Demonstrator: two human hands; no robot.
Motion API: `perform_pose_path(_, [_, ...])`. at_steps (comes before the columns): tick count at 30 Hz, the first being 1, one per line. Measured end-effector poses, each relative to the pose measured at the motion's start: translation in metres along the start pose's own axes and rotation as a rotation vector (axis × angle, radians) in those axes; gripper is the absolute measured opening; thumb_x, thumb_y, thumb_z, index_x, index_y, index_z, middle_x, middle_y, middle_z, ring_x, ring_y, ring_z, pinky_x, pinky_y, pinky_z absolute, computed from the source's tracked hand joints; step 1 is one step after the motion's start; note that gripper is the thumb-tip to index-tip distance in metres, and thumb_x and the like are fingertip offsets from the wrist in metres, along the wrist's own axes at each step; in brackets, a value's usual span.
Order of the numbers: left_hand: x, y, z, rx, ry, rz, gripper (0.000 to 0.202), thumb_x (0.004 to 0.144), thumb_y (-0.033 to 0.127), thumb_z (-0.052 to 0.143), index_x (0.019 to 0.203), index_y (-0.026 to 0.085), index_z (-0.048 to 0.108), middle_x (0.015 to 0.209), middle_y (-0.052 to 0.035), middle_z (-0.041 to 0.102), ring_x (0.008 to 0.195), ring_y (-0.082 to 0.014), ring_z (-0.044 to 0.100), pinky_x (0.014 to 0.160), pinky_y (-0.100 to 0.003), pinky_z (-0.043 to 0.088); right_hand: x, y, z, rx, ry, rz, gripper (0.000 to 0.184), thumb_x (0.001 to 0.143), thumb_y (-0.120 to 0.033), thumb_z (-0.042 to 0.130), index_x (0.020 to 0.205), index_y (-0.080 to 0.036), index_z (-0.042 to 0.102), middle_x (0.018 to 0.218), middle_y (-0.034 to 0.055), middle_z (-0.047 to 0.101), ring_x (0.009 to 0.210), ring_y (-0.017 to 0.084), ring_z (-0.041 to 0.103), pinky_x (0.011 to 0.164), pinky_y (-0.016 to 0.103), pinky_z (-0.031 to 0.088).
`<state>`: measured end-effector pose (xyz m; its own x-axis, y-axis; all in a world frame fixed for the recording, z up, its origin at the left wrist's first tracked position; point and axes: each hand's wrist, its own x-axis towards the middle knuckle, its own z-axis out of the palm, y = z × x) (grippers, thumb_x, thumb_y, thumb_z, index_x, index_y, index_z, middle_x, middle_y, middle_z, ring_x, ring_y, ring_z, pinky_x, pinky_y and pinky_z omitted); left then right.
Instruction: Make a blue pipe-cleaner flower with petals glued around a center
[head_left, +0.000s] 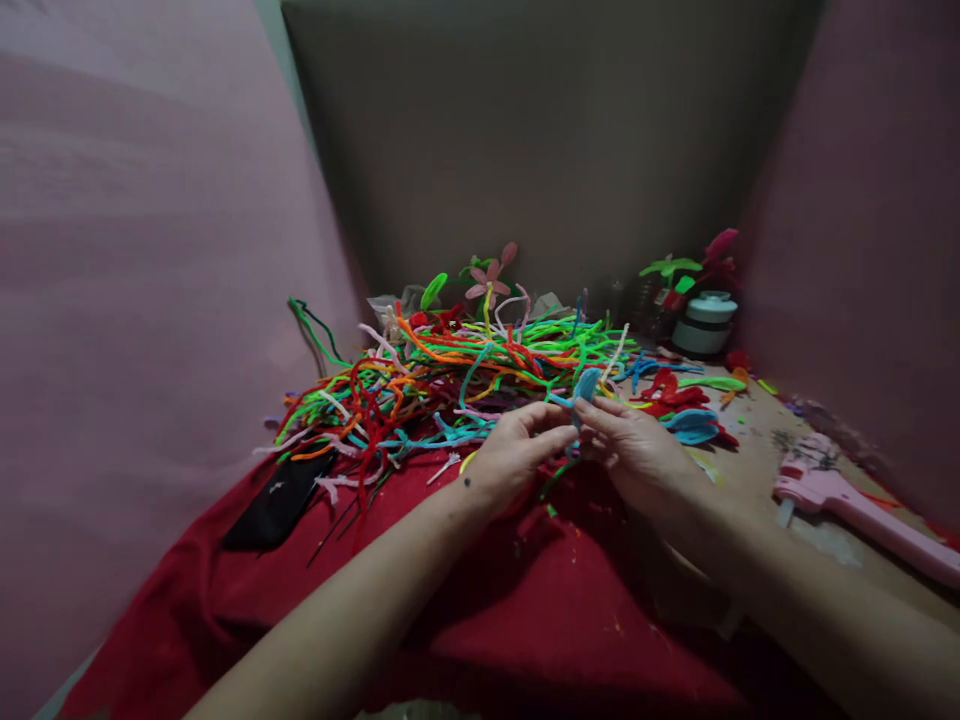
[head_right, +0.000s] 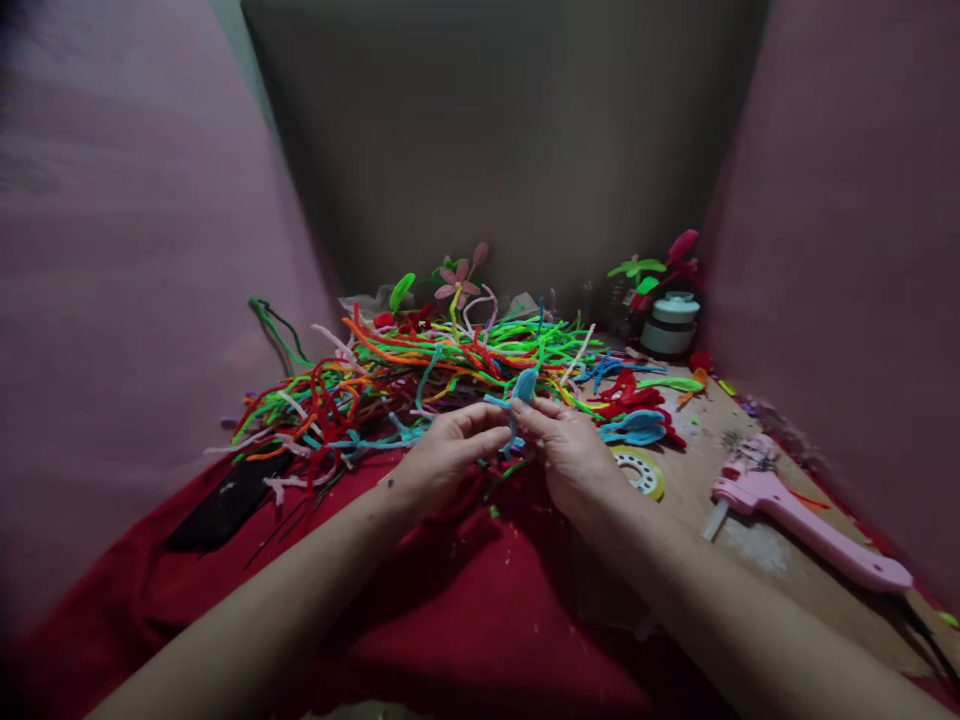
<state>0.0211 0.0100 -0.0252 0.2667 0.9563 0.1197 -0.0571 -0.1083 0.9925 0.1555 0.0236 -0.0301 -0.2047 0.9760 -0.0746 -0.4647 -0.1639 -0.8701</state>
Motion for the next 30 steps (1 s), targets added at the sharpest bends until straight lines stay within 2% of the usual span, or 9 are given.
perform_pose_path(3, [-0.002,-0.007,0.008,-0.171,-0.057,-0.038,0.018,0.071,0.028,0.066,0.075,0.011,0.061,0.067,-0.0010,0.060,0.058,-0.0077,0.053,0.057,-0.020,0.042,-0.004,0.003,0.001,-0.022,-0.056,0.019,0.026,0.058,-0.032,0.076,0.071,-0.017,0.059,0.056,-0.0046,0.058,0.045,0.008,0.052,0.046,0.022,0.042])
perform_pose_path(8, [0.002,-0.016,0.006,-0.418,-0.178,-0.208,0.024,0.071,0.034,0.067,0.074,0.014,0.053,0.052,0.0049,0.053,0.031,-0.0031,0.037,0.034,-0.018,0.037,-0.005,0.004,0.003,-0.055,-0.098,0.049,0.027,0.063,-0.037,0.071,0.072,-0.020,0.052,0.048,-0.0047,0.054,0.037,0.012,0.050,0.038,0.024,0.039])
perform_pose_path(11, [0.003,-0.017,0.006,-0.495,-0.230,-0.223,0.021,0.071,0.026,0.066,0.076,0.014,0.050,0.060,0.0015,0.058,0.035,-0.0057,0.048,0.033,-0.018,0.043,0.003,0.004,0.002,-0.050,-0.026,0.036,0.030,0.059,-0.035,0.074,0.069,-0.020,0.051,0.047,-0.0065,0.050,0.031,0.008,0.042,0.034,0.022,0.034])
perform_pose_path(17, [0.000,-0.022,0.013,-0.486,-0.273,-0.234,0.020,0.071,0.018,0.061,0.083,0.015,0.045,0.063,-0.0011,0.061,0.047,-0.0139,0.062,0.041,-0.024,0.052,0.013,0.010,-0.005,0.012,0.056,-0.009,0.031,0.051,-0.030,0.079,0.065,-0.018,0.054,0.054,-0.0046,0.054,0.042,0.007,0.046,0.042,0.022,0.038])
perform_pose_path(21, [-0.003,-0.012,0.005,-0.262,-0.346,-0.344,0.026,0.069,0.024,0.063,0.085,0.016,0.044,0.062,-0.0010,0.061,0.046,-0.0158,0.062,0.037,-0.021,0.046,0.010,0.007,-0.009,-0.107,0.077,-0.108,0.025,0.059,-0.033,0.075,0.063,-0.016,0.057,0.057,-0.0025,0.057,0.047,0.008,0.048,0.048,0.023,0.039])
perform_pose_path(22, [-0.004,-0.006,0.001,-0.132,-0.340,-0.366,0.026,0.070,0.028,0.063,0.085,0.015,0.046,0.062,-0.0008,0.060,0.043,-0.0138,0.059,0.034,-0.018,0.040,0.010,0.006,-0.010,-0.139,0.083,-0.131,0.024,0.060,-0.033,0.074,0.062,-0.016,0.058,0.058,-0.0021,0.057,0.049,0.009,0.049,0.050,0.023,0.039])
perform_pose_path(24, [-0.003,0.004,-0.006,0.099,-0.059,-0.210,0.028,0.067,0.031,0.068,0.080,0.014,0.050,0.056,0.0052,0.052,0.037,-0.0041,0.046,0.035,-0.014,0.031,0.007,0.004,-0.011,-0.184,0.075,-0.152,0.022,0.062,-0.032,0.073,0.062,-0.015,0.060,0.058,-0.0020,0.058,0.051,0.009,0.049,0.052,0.023,0.039])
perform_pose_path(25, [-0.003,0.009,-0.008,0.133,0.014,-0.167,0.027,0.070,0.034,0.066,0.080,0.013,0.053,0.058,0.0053,0.052,0.038,-0.0026,0.042,0.036,-0.014,0.029,0.006,0.003,-0.011,-0.198,0.059,-0.142,0.021,0.062,-0.032,0.074,0.062,-0.015,0.061,0.057,-0.0020,0.058,0.052,0.009,0.049,0.052,0.023,0.039])
perform_pose_path(30, [-0.002,0.015,-0.008,0.114,0.098,-0.024,0.026,0.071,0.035,0.064,0.083,0.012,0.062,0.069,0.0015,0.057,0.051,-0.0045,0.043,0.046,-0.018,0.032,0.001,0.011,-0.011,-0.194,-0.060,-0.026,0.023,0.057,-0.034,0.077,0.065,-0.015,0.068,0.056,-0.0012,0.060,0.052,0.011,0.052,0.056,0.026,0.040])
